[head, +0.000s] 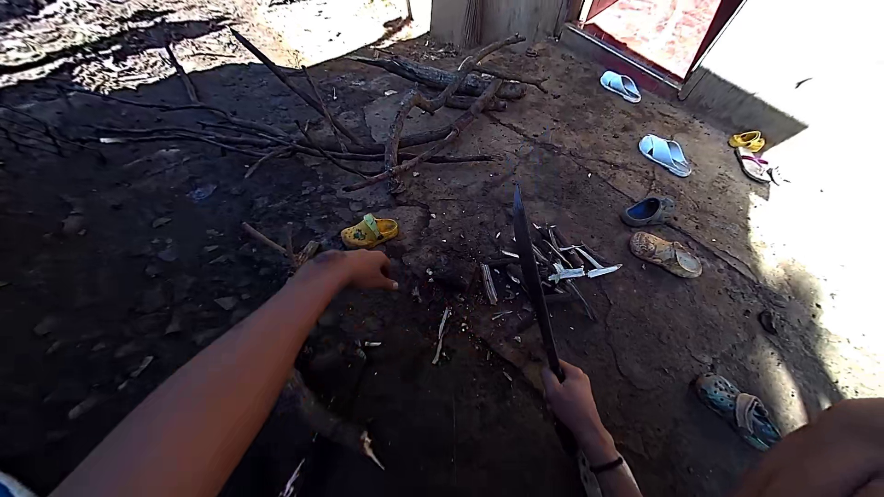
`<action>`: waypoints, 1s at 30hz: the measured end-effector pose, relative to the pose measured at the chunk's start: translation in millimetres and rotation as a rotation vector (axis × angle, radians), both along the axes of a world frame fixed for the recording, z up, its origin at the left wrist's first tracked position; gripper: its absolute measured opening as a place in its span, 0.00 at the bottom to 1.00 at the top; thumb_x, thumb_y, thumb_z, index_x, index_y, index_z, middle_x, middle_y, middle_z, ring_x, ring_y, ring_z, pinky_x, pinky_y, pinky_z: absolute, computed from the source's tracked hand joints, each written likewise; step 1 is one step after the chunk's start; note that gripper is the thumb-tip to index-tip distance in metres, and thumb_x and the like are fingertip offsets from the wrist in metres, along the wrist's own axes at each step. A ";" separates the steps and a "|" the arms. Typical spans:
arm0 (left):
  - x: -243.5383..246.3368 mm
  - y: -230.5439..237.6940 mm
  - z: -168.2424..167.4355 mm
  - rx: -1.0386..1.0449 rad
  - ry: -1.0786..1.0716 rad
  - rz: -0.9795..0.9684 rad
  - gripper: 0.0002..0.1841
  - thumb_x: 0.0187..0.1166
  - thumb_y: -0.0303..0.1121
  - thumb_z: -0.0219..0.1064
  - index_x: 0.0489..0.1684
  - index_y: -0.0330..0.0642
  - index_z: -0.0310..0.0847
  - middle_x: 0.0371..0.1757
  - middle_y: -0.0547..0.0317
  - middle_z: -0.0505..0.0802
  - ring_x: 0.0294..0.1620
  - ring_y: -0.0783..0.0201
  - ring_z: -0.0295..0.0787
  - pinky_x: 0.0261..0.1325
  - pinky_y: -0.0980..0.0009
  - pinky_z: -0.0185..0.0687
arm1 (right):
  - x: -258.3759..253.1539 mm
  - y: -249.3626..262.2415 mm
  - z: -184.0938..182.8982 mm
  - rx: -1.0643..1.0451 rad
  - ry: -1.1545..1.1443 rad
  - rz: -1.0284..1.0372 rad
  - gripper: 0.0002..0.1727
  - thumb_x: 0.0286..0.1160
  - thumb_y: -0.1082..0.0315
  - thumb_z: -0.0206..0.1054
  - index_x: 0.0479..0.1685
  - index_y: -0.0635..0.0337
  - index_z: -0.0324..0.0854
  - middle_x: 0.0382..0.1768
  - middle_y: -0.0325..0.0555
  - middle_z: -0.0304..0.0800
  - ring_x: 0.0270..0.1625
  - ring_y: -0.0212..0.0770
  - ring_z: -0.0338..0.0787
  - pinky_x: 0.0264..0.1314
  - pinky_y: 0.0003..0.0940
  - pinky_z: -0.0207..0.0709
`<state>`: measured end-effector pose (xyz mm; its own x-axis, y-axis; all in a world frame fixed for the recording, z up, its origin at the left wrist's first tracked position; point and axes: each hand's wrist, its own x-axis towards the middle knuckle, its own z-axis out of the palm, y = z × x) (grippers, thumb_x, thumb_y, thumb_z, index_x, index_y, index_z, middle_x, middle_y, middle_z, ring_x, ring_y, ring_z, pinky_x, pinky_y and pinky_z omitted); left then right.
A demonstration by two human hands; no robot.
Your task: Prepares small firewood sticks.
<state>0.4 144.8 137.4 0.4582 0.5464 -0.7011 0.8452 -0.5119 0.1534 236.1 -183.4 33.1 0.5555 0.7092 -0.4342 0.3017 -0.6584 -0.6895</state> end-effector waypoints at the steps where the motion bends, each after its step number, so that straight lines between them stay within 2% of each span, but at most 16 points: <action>1: -19.6 16.5 7.7 0.027 -0.018 0.106 0.21 0.91 0.42 0.59 0.61 0.28 0.82 0.53 0.35 0.90 0.55 0.42 0.88 0.65 0.43 0.77 | -2.3 -1.4 1.9 0.008 -0.018 -0.005 0.14 0.85 0.60 0.59 0.37 0.58 0.84 0.19 0.40 0.83 0.19 0.35 0.84 0.28 0.37 0.82; 3: -58.2 39.9 18.9 0.104 -0.084 0.357 0.21 0.93 0.40 0.57 0.60 0.23 0.80 0.52 0.28 0.89 0.50 0.38 0.87 0.60 0.40 0.78 | -8.3 -6.7 13.1 0.110 -0.041 -0.020 0.13 0.83 0.61 0.59 0.34 0.56 0.83 0.16 0.36 0.82 0.17 0.33 0.83 0.24 0.34 0.81; 4: -75.4 47.4 22.2 0.162 -0.092 0.458 0.22 0.93 0.39 0.57 0.60 0.21 0.79 0.53 0.24 0.88 0.52 0.33 0.87 0.61 0.36 0.76 | -10.9 -7.1 20.9 0.196 -0.042 -0.028 0.12 0.81 0.61 0.58 0.32 0.55 0.81 0.14 0.34 0.80 0.15 0.31 0.82 0.22 0.31 0.80; 5: -90.2 52.4 24.5 0.220 -0.059 0.519 0.22 0.93 0.38 0.57 0.59 0.19 0.79 0.53 0.22 0.88 0.54 0.30 0.87 0.63 0.34 0.76 | -13.3 -4.9 29.9 0.282 -0.035 -0.038 0.12 0.79 0.62 0.56 0.31 0.54 0.80 0.13 0.31 0.78 0.13 0.28 0.80 0.19 0.28 0.79; 7: -113.6 53.7 22.2 0.280 0.045 0.566 0.22 0.91 0.38 0.61 0.55 0.19 0.81 0.49 0.23 0.88 0.51 0.31 0.87 0.60 0.33 0.76 | -18.5 3.4 42.3 0.379 0.005 -0.055 0.11 0.79 0.65 0.54 0.30 0.54 0.79 0.13 0.30 0.77 0.12 0.26 0.78 0.17 0.25 0.78; 8: -119.1 48.7 20.7 0.248 0.082 0.591 0.21 0.91 0.38 0.61 0.57 0.19 0.80 0.49 0.24 0.88 0.49 0.33 0.87 0.58 0.35 0.77 | -21.2 6.5 40.1 0.349 0.030 -0.061 0.12 0.80 0.66 0.54 0.30 0.55 0.79 0.13 0.31 0.78 0.12 0.27 0.79 0.17 0.26 0.78; 11: -119.4 24.6 18.9 0.030 0.100 0.715 0.22 0.93 0.38 0.57 0.72 0.26 0.73 0.57 0.27 0.87 0.54 0.38 0.87 0.62 0.42 0.79 | -23.4 9.1 1.5 0.048 0.094 -0.066 0.15 0.88 0.62 0.56 0.34 0.60 0.81 0.16 0.40 0.80 0.15 0.35 0.82 0.22 0.35 0.82; 14: -127.6 21.3 13.0 0.013 0.132 0.754 0.21 0.91 0.40 0.60 0.70 0.32 0.77 0.54 0.34 0.90 0.52 0.43 0.89 0.59 0.46 0.81 | -23.2 6.2 -4.4 -0.015 0.078 -0.077 0.16 0.88 0.61 0.56 0.33 0.59 0.81 0.16 0.41 0.82 0.15 0.37 0.83 0.22 0.36 0.82; 17: -139.9 32.4 9.6 0.054 0.145 0.751 0.21 0.91 0.39 0.61 0.66 0.27 0.78 0.53 0.32 0.88 0.50 0.43 0.87 0.58 0.47 0.81 | -28.9 2.1 19.0 0.092 0.063 -0.103 0.15 0.87 0.64 0.56 0.31 0.59 0.80 0.14 0.39 0.81 0.12 0.34 0.82 0.18 0.33 0.81; 19: -147.3 41.1 7.5 0.107 0.141 0.763 0.20 0.90 0.39 0.62 0.62 0.25 0.80 0.51 0.30 0.89 0.48 0.41 0.88 0.58 0.44 0.80 | -30.8 3.8 20.9 0.149 0.029 -0.090 0.14 0.85 0.64 0.56 0.30 0.57 0.80 0.13 0.37 0.80 0.13 0.33 0.81 0.19 0.32 0.81; 21: -146.9 43.9 7.1 0.117 0.135 0.773 0.20 0.90 0.39 0.63 0.62 0.25 0.79 0.51 0.30 0.88 0.49 0.41 0.88 0.58 0.44 0.80 | -29.8 6.5 5.8 0.046 0.036 -0.064 0.15 0.87 0.63 0.56 0.32 0.58 0.81 0.16 0.40 0.80 0.16 0.35 0.82 0.23 0.35 0.81; 23: -141.4 41.0 4.7 0.124 0.125 0.770 0.20 0.88 0.40 0.64 0.62 0.28 0.81 0.49 0.33 0.89 0.46 0.44 0.88 0.55 0.46 0.81 | -25.5 6.6 -13.1 -0.053 0.058 -0.047 0.17 0.88 0.60 0.56 0.32 0.58 0.81 0.16 0.41 0.81 0.16 0.36 0.83 0.23 0.36 0.82; 25: -135.3 42.7 3.1 0.123 0.114 0.769 0.19 0.87 0.39 0.66 0.61 0.29 0.83 0.48 0.35 0.90 0.44 0.46 0.88 0.55 0.48 0.82 | -22.1 5.8 -16.7 -0.060 0.063 -0.047 0.17 0.88 0.60 0.56 0.32 0.59 0.81 0.16 0.41 0.82 0.15 0.36 0.83 0.22 0.35 0.82; 28: -128.5 44.5 2.1 0.126 0.116 0.766 0.18 0.87 0.41 0.67 0.57 0.32 0.85 0.44 0.37 0.91 0.43 0.47 0.88 0.53 0.48 0.82 | -23.5 -0.7 -2.1 0.017 0.089 -0.080 0.16 0.89 0.63 0.56 0.33 0.61 0.81 0.15 0.42 0.82 0.13 0.36 0.83 0.19 0.34 0.83; 30: -124.1 41.7 10.1 0.161 0.111 0.799 0.17 0.86 0.41 0.67 0.57 0.36 0.87 0.43 0.40 0.91 0.42 0.48 0.88 0.52 0.49 0.81 | -28.7 -2.2 14.1 0.175 0.135 -0.107 0.16 0.88 0.67 0.54 0.30 0.62 0.79 0.13 0.40 0.81 0.12 0.34 0.81 0.18 0.30 0.81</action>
